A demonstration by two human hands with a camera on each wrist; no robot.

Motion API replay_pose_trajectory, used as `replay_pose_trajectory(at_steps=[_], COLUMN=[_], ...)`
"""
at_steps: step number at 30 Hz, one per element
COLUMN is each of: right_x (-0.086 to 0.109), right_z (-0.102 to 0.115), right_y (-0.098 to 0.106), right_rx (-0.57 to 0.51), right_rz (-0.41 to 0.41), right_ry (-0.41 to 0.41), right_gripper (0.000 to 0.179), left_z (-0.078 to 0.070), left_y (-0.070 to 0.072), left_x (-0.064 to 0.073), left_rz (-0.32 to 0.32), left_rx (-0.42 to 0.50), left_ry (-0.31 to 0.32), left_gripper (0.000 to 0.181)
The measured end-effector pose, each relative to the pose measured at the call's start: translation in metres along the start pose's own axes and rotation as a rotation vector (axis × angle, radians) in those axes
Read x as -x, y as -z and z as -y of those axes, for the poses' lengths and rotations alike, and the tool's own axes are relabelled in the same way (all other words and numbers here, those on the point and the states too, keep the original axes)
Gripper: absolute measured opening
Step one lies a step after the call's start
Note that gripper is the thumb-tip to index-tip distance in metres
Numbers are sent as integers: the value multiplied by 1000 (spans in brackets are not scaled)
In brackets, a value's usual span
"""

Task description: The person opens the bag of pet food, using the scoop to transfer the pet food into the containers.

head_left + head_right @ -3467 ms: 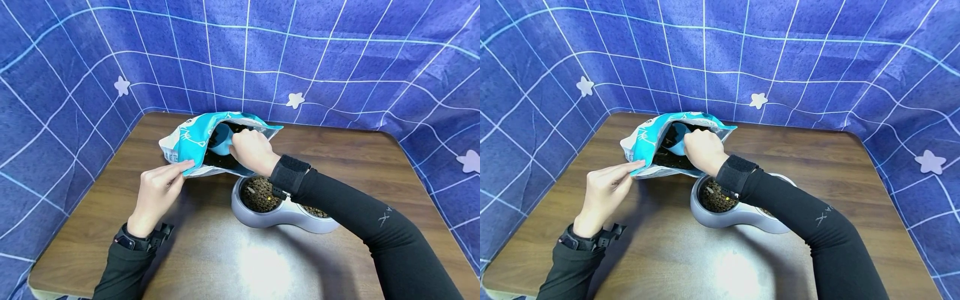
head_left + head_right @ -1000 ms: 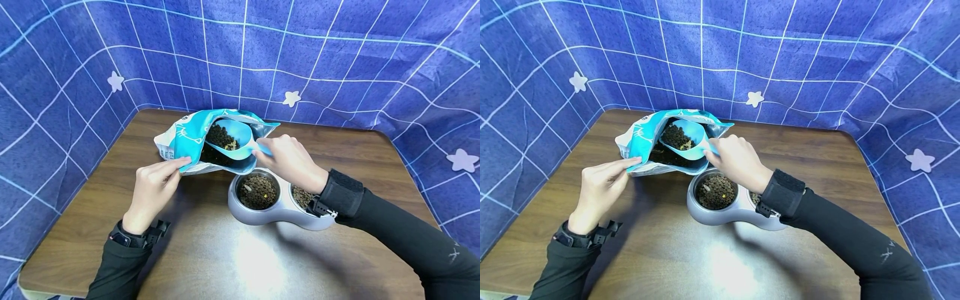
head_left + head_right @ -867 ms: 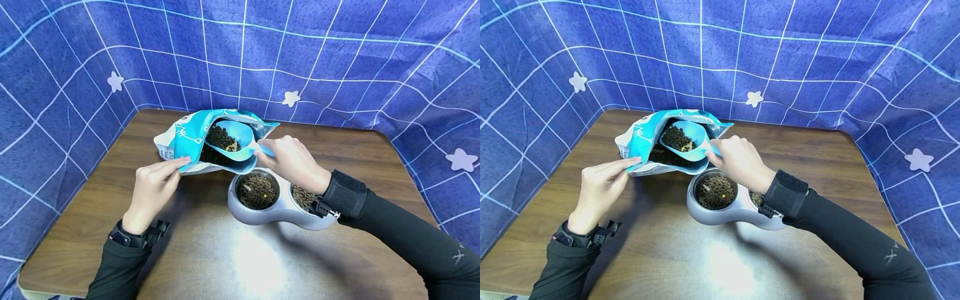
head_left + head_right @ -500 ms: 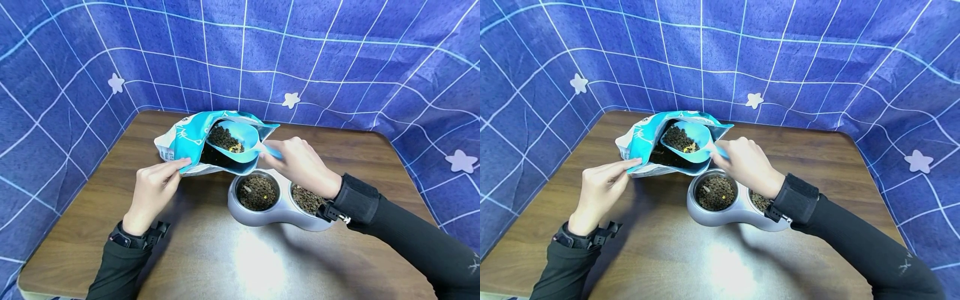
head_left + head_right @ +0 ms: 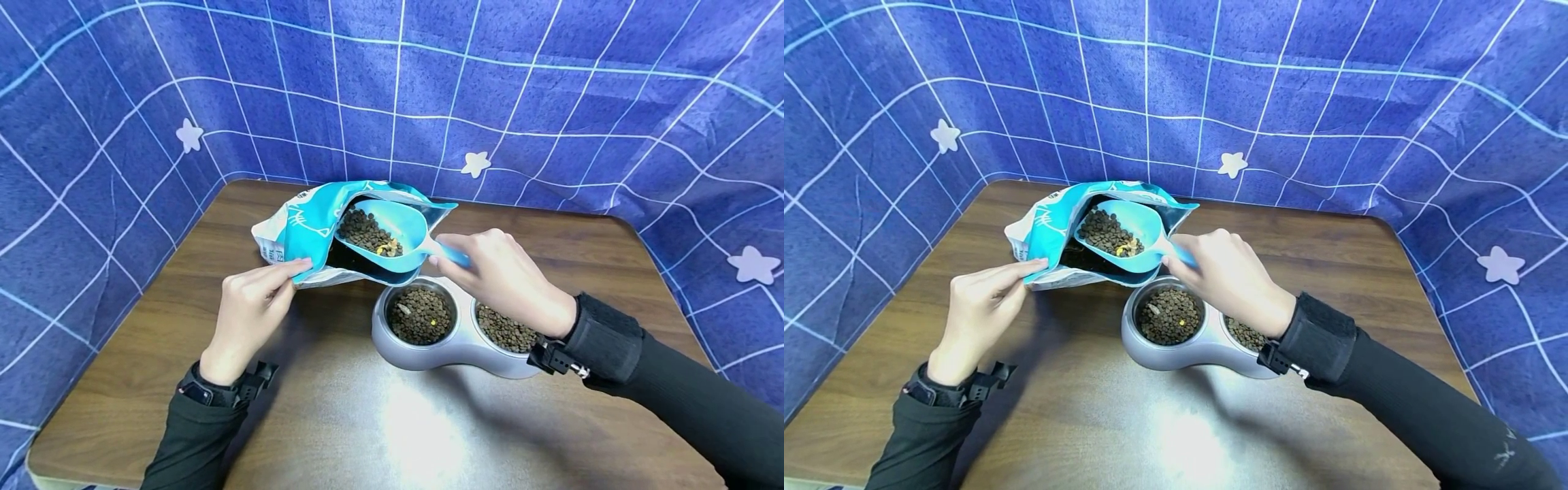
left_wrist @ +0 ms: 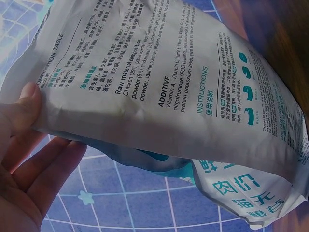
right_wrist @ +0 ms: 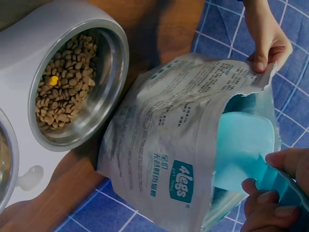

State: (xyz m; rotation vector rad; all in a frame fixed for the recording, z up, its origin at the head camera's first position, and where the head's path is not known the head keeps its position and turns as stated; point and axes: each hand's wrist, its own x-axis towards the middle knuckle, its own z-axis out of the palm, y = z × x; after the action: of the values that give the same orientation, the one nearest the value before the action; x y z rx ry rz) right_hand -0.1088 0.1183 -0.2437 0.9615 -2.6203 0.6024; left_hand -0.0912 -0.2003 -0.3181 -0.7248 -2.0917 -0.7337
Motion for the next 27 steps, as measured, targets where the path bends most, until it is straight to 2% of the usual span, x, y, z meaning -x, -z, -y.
replay_pose_trajectory(at_steps=[7,16,27], right_x=[4,9,17], right_z=[1,1,1], right_y=[6,13,19], right_rx=[-25,-41,-30], right_rz=[-13,6,-16], right_ry=[21,-15,11], right_gripper=[30,23,18], left_z=[0,0,1], left_y=[1,1,0], left_x=[0,0,0], left_rz=[8,12,3], left_rx=[0,0,3], left_ry=[-2,-4,-3], left_gripper=[34,34,35])
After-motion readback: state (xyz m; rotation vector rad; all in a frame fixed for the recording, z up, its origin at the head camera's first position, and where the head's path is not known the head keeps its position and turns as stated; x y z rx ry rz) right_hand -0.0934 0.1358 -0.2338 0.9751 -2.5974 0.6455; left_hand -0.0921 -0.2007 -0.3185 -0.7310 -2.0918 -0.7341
